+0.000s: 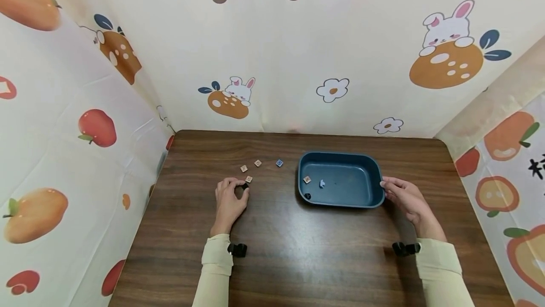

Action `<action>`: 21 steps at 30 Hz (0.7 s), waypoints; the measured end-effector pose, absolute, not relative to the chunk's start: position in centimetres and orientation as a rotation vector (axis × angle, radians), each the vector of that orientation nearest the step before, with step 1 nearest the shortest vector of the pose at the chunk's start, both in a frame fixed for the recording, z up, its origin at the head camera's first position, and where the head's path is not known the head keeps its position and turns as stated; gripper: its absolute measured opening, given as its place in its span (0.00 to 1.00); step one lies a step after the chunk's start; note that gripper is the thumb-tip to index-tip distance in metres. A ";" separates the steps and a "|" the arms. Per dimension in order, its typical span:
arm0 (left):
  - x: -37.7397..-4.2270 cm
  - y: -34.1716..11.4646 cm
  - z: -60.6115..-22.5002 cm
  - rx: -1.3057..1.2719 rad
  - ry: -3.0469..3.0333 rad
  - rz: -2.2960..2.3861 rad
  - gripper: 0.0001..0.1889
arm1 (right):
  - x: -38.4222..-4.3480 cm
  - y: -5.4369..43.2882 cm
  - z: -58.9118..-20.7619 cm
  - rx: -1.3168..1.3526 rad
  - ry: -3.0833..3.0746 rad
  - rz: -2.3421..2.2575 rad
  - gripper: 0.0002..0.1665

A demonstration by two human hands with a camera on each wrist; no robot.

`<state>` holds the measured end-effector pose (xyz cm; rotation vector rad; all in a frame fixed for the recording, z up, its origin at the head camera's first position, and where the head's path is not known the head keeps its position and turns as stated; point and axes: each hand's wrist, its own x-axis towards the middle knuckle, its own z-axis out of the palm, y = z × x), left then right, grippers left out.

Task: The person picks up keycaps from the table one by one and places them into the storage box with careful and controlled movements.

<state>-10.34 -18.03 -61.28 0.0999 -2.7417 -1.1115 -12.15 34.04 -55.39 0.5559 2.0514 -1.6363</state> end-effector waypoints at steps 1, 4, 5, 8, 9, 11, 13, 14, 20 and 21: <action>-10.3 -18.0 -61.3 0.106 -2.739 -1.118 0.10 | -12.1 34.0 -55.4 0.554 2.051 -1.637 0.39; -10.2 -18.0 -61.5 0.120 -2.744 -1.126 0.10 | -12.1 34.0 -55.5 0.555 2.052 -1.638 0.37; -10.2 -18.0 -61.5 0.121 -2.747 -1.124 0.11 | -12.1 34.0 -55.5 0.554 2.056 -1.636 0.37; -10.3 -18.0 -61.4 0.122 -2.751 -1.135 0.11 | -12.1 34.0 -55.3 0.554 2.060 -1.633 0.37; -10.3 -18.0 -61.3 0.122 -2.751 -1.139 0.11 | -12.1 34.0 -55.2 0.553 2.062 -1.632 0.38; -10.4 -17.9 -61.0 0.123 -2.753 -1.146 0.12 | -12.2 34.0 -55.1 0.551 2.066 -1.628 0.39; -10.4 -17.9 -60.7 0.127 -2.758 -1.149 0.12 | -12.3 33.9 -55.1 0.550 2.063 -1.630 0.38; -10.5 -17.9 -60.6 0.127 -2.759 -1.148 0.12 | -12.3 33.9 -55.1 0.548 2.063 -1.633 0.38; -10.7 -17.8 -60.2 0.109 -2.758 -1.151 0.12 | -12.1 33.9 -55.3 0.546 2.059 -1.658 0.33; -10.7 -17.8 -60.1 0.105 -2.756 -1.153 0.12 | -12.1 33.9 -55.3 0.542 2.055 -1.663 0.31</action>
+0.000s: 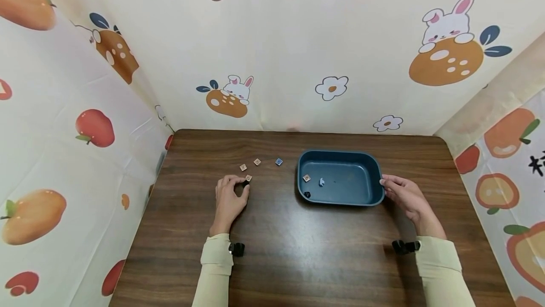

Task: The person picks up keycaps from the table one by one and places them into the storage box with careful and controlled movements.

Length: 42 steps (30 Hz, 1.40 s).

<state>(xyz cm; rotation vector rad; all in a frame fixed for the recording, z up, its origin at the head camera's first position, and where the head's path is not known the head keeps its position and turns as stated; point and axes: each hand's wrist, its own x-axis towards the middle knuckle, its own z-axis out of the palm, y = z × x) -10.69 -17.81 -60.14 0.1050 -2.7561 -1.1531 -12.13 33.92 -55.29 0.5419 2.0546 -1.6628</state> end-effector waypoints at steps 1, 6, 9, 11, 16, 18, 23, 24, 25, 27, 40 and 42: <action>-10.7 -17.8 -60.1 0.101 -2.752 -1.156 0.12 | -12.1 33.9 -55.3 0.543 2.054 -1.665 0.31; -10.7 -17.6 -59.7 0.081 -2.727 -1.163 0.12 | -12.0 34.0 -55.3 0.537 2.057 -1.662 0.31; -10.7 -17.5 -59.4 0.067 -2.713 -1.167 0.12 | -12.1 34.0 -55.4 0.541 2.061 -1.656 0.32; -10.7 -17.4 -59.3 0.061 -2.711 -1.169 0.12 | -12.1 34.0 -55.5 0.539 2.057 -1.661 0.32; -10.8 -17.1 -59.0 0.040 -2.694 -1.168 0.11 | -12.1 34.2 -55.7 0.524 2.046 -1.674 0.29; -10.8 -16.9 -58.9 0.018 -2.692 -1.168 0.10 | -12.0 34.3 -55.8 0.541 2.048 -1.671 0.29; -10.8 -16.5 -58.6 0.016 -2.670 -1.186 0.10 | -12.1 34.3 -56.0 0.535 2.032 -1.706 0.28; -10.9 -16.5 -58.6 0.023 -2.666 -1.186 0.09 | -12.2 34.3 -56.0 0.521 2.030 -1.715 0.27; -11.0 -16.5 -58.5 0.025 -2.664 -1.186 0.09 | -12.2 34.3 -56.0 0.513 2.025 -1.727 0.25; -11.1 -16.4 -58.5 0.014 -2.672 -1.178 0.09 | -12.2 34.3 -56.0 0.510 2.026 -1.737 0.20; -11.4 -15.8 -57.8 -0.022 -2.661 -1.161 0.11 | -12.2 34.3 -55.8 0.484 1.986 -1.801 0.10; -11.5 -15.7 -57.9 -0.027 -2.659 -1.158 0.10 | -12.1 34.3 -55.8 0.491 1.996 -1.782 0.14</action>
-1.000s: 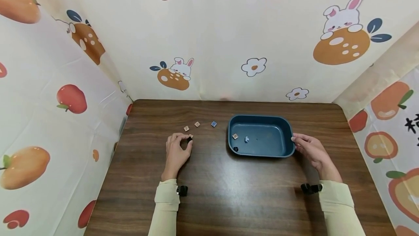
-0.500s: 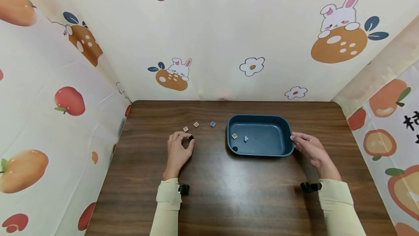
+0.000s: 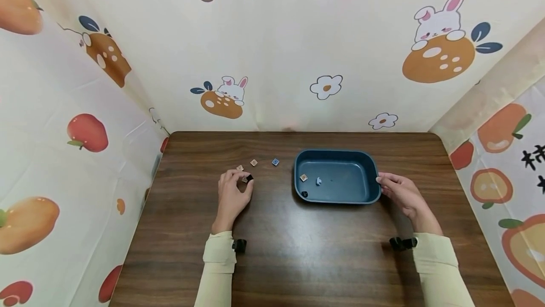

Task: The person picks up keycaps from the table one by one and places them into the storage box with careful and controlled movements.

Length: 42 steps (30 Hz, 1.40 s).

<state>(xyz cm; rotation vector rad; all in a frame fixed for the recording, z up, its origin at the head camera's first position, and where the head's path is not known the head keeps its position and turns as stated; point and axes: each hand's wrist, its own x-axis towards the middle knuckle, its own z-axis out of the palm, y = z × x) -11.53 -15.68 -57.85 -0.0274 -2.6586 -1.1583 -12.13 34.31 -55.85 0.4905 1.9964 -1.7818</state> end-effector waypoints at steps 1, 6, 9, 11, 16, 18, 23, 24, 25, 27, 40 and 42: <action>-11.6 -15.6 -57.8 -0.028 -2.658 -1.156 0.10 | -12.1 34.3 -55.9 0.493 1.999 -1.777 0.16; -11.7 -15.5 -57.7 -0.028 -2.661 -1.165 0.10 | -12.2 34.3 -55.9 0.499 2.000 -1.767 0.22; -11.8 -15.4 -57.6 -0.036 -2.665 -1.178 0.10 | -12.2 34.3 -55.9 0.504 1.997 -1.761 0.22; -11.9 -15.4 -57.5 -0.047 -2.673 -1.179 0.09 | -12.2 34.4 -56.0 0.507 1.997 -1.759 0.22; -12.2 -15.1 -57.4 -0.088 -2.687 -1.160 0.10 | -12.1 34.5 -56.1 0.511 2.001 -1.750 0.24; -12.2 -14.9 -57.3 -0.108 -2.681 -1.148 0.09 | -12.1 34.5 -56.1 0.518 2.002 -1.748 0.24; -12.3 -14.2 -57.2 -0.165 -2.651 -1.122 0.09 | -12.3 34.5 -56.2 0.525 2.002 -1.749 0.22; -12.3 -14.1 -57.1 -0.175 -2.650 -1.119 0.10 | -12.3 34.5 -56.2 0.524 2.006 -1.745 0.22; -12.3 -14.0 -57.0 -0.184 -2.650 -1.117 0.10 | -12.3 34.5 -56.1 0.520 2.012 -1.742 0.23; -12.5 -13.9 -56.8 -0.196 -2.654 -1.113 0.10 | -12.4 34.4 -56.1 0.526 2.018 -1.734 0.24; -13.1 -12.7 -56.2 -0.239 -2.679 -1.110 0.10 | -12.2 34.1 -55.5 0.519 1.984 -1.799 0.05; -13.1 -12.4 -56.2 -0.246 -2.679 -1.112 0.10 | -12.1 34.2 -55.5 0.526 1.978 -1.807 0.05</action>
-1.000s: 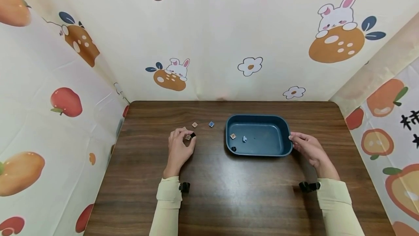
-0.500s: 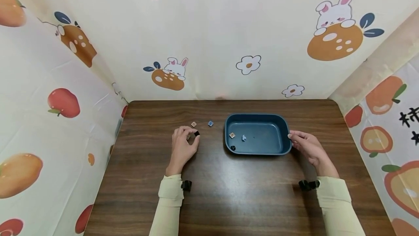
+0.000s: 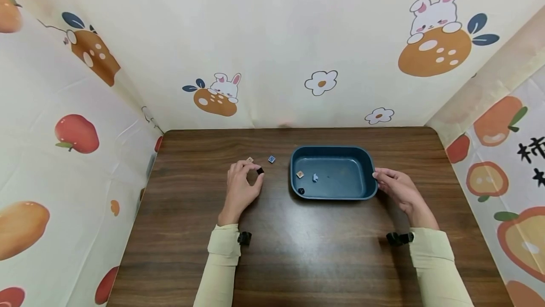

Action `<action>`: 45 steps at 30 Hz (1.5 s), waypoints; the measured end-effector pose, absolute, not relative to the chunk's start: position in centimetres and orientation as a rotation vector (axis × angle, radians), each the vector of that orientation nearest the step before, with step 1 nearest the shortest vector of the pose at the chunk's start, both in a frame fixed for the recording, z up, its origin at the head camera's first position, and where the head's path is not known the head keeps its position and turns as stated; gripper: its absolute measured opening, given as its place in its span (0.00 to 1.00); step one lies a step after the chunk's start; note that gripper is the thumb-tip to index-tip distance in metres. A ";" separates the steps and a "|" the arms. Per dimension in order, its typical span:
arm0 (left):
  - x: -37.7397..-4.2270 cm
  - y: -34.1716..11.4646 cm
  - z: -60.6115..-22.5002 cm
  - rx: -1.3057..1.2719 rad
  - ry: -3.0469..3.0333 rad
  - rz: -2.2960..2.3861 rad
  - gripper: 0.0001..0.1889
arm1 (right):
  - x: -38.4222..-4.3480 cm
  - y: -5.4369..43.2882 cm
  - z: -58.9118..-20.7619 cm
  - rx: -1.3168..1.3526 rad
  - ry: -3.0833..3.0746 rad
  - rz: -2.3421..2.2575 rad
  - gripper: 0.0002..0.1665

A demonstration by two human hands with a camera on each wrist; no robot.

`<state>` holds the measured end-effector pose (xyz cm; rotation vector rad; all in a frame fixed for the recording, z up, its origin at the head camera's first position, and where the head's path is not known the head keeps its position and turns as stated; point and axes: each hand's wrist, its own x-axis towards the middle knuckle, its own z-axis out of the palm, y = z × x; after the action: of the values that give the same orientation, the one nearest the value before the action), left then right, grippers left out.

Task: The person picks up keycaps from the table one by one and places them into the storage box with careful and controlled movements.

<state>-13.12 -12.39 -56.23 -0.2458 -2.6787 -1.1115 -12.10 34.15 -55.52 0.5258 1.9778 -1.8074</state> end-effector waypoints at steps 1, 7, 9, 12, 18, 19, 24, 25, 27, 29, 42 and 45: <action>-13.1 -12.3 -56.2 -0.249 -2.680 -1.115 0.10 | -12.1 34.2 -55.4 0.525 1.978 -1.807 0.05; -13.4 -11.7 -55.9 -0.300 -2.687 -1.139 0.09 | -12.1 34.3 -55.4 0.527 1.977 -1.808 0.04; -13.5 -11.6 -55.8 -0.325 -2.679 -1.141 0.08 | -12.2 34.3 -55.4 0.533 1.978 -1.811 0.05; -13.6 -11.4 -55.7 -0.349 -2.660 -1.136 0.08 | -12.2 34.2 -55.4 0.538 1.968 -1.809 0.07; -14.0 -10.8 -55.4 -0.354 -2.665 -1.121 0.08 | -12.1 34.0 -55.5 0.555 1.940 -1.844 0.06; -14.1 -10.7 -55.3 -0.357 -2.668 -1.118 0.09 | -12.1 34.0 -55.5 0.557 1.937 -1.853 0.05; -14.4 -10.1 -55.0 -0.377 -2.666 -1.112 0.09 | -12.0 33.9 -55.5 0.542 1.944 -1.851 0.04; -14.4 -10.0 -55.0 -0.385 -2.662 -1.108 0.09 | -11.9 33.9 -55.5 0.543 1.946 -1.848 0.05; -14.5 -9.8 -54.8 -0.402 -2.657 -1.107 0.08 | -11.9 33.9 -55.6 0.545 1.950 -1.841 0.05; -14.6 -9.6 -54.7 -0.418 -2.659 -1.110 0.08 | -12.0 33.9 -55.6 0.550 1.949 -1.840 0.06; -14.9 -8.0 -54.6 -0.484 -2.686 -1.109 0.08 | -12.0 34.2 -55.8 0.571 1.933 -1.855 0.05; -14.8 -7.6 -54.7 -0.489 -2.687 -1.100 0.08 | -12.0 34.2 -55.9 0.561 1.931 -1.859 0.05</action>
<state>-14.83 -7.59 -54.68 -0.4892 -2.6872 -1.0999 -12.02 34.16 -55.89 0.5614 1.9315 -1.8593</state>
